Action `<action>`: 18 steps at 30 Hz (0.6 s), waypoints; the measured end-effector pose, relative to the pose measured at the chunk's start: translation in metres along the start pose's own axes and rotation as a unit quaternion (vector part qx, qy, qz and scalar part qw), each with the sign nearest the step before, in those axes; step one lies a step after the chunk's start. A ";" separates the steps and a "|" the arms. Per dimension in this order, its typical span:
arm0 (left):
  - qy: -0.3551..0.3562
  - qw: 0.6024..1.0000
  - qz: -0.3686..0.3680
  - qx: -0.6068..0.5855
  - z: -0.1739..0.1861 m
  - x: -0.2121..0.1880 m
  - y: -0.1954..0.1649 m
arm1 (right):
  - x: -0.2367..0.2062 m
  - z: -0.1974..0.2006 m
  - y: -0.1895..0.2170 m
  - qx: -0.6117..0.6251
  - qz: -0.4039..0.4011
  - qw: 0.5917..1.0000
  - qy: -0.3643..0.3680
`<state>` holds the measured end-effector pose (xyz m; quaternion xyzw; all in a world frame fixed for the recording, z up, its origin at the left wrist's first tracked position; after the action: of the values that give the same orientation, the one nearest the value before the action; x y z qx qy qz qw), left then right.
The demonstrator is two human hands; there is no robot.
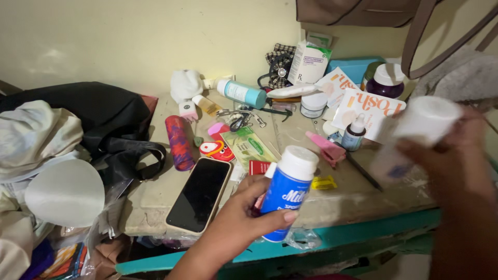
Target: The person sorts through a cluttered dresser top covered with bottles, eyeglasses, cosmetics and containers. They pick up items one at a time, group some together, and carry handfuls of bottles, glasses and small containers over to the bed, placing them on the bedspread.
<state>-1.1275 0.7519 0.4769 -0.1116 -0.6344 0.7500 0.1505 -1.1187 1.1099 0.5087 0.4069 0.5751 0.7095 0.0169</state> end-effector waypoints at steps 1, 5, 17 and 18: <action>-0.005 1.000 -0.004 -0.005 0.001 0.000 0.000 | -0.005 -0.014 0.003 0.022 -0.025 0.999 0.023; -0.030 0.998 0.001 -0.050 0.006 -0.002 0.001 | -0.024 -0.074 0.012 0.080 -0.139 0.979 0.125; -0.141 0.986 0.018 -0.087 0.012 -0.028 0.003 | -0.055 -0.128 0.047 0.222 -0.198 0.921 0.251; -0.156 0.984 0.020 -0.081 0.012 -0.032 0.003 | -0.056 -0.130 0.048 0.249 -0.193 0.914 0.257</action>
<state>-1.1019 0.7288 0.4748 -0.0174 -0.7064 0.7071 0.0252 -1.1381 0.9619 0.5164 0.0826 0.7847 0.6067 -0.0968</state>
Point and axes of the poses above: each hand's wrist, its own x-axis towards the middle knuckle, its own z-axis out of the back of the hand, y = z × x, the point moved 7 cm from there along x, towards the middle knuckle, and after that the axes turned 10 degrees about -y, right-handed, at the moved point
